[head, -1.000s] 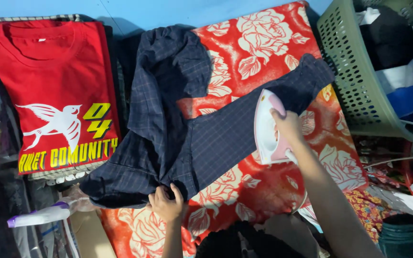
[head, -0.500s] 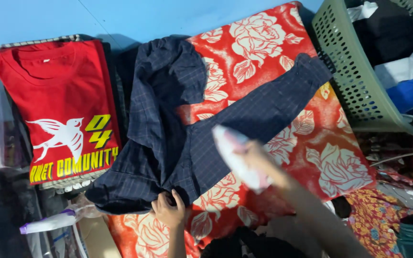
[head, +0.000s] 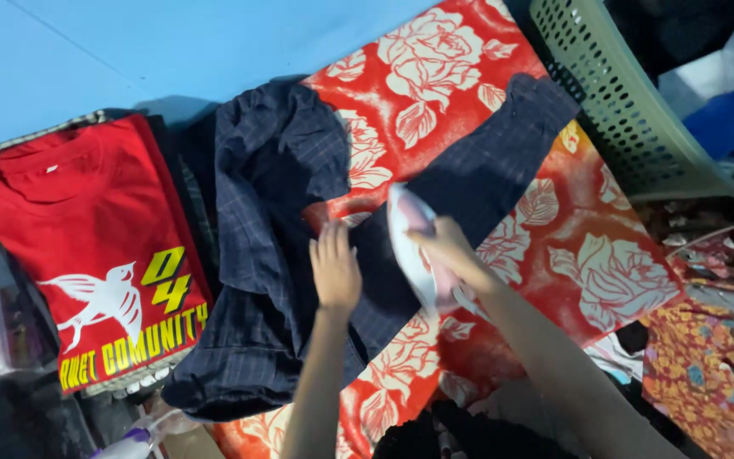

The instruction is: Ironing a pair of dark trousers on a floral-patterned surface using a steam iron and water spray.

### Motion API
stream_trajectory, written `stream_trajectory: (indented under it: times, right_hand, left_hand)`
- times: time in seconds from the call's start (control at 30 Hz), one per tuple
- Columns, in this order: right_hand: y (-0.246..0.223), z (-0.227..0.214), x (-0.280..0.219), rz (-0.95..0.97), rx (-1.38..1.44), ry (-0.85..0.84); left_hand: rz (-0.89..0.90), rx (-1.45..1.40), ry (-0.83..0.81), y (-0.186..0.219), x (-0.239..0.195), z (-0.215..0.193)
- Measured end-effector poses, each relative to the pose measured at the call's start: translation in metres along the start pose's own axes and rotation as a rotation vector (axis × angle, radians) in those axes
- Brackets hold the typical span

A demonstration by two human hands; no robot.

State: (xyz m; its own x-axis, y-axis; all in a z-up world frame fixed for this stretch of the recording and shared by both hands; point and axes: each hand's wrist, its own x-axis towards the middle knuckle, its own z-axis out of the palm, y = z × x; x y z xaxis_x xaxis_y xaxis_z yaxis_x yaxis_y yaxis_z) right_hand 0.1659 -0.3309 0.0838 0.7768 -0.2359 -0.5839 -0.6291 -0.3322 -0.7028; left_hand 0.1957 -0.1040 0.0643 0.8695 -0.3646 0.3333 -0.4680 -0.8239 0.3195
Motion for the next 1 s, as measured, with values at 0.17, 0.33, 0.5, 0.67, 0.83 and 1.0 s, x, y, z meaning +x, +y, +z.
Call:
stream_trajectory:
  times: [0.17, 0.33, 0.5, 0.67, 0.83, 1.0]
  right_hand:
    - [0.002, 0.000, 0.044, 0.048, 0.203, 0.160]
    - [-0.045, 0.018, -0.024, 0.071, -0.118, -0.123]
    - [-0.025, 0.022, 0.025, 0.071, -0.058, 0.074]
    - [-0.049, 0.041, -0.039, 0.085, 0.174, -0.165]
    - [-0.078, 0.053, -0.069, -0.023, -0.138, -0.236]
    - [0.000, -0.005, 0.000, 0.072, -0.142, 0.120]
  left_hand:
    - [-0.018, 0.183, -0.286, -0.093, -0.006, 0.057]
    - [0.045, 0.302, -0.188, -0.106, -0.010, 0.066]
    - [-0.015, 0.290, -0.157, -0.094, -0.008, 0.038]
    - [-0.006, 0.194, -0.170, -0.093, 0.006, 0.023]
    - [-0.018, 0.163, -0.128, -0.087, 0.005, 0.016]
    - [-0.115, -0.243, -0.046, -0.057, -0.016, -0.020]
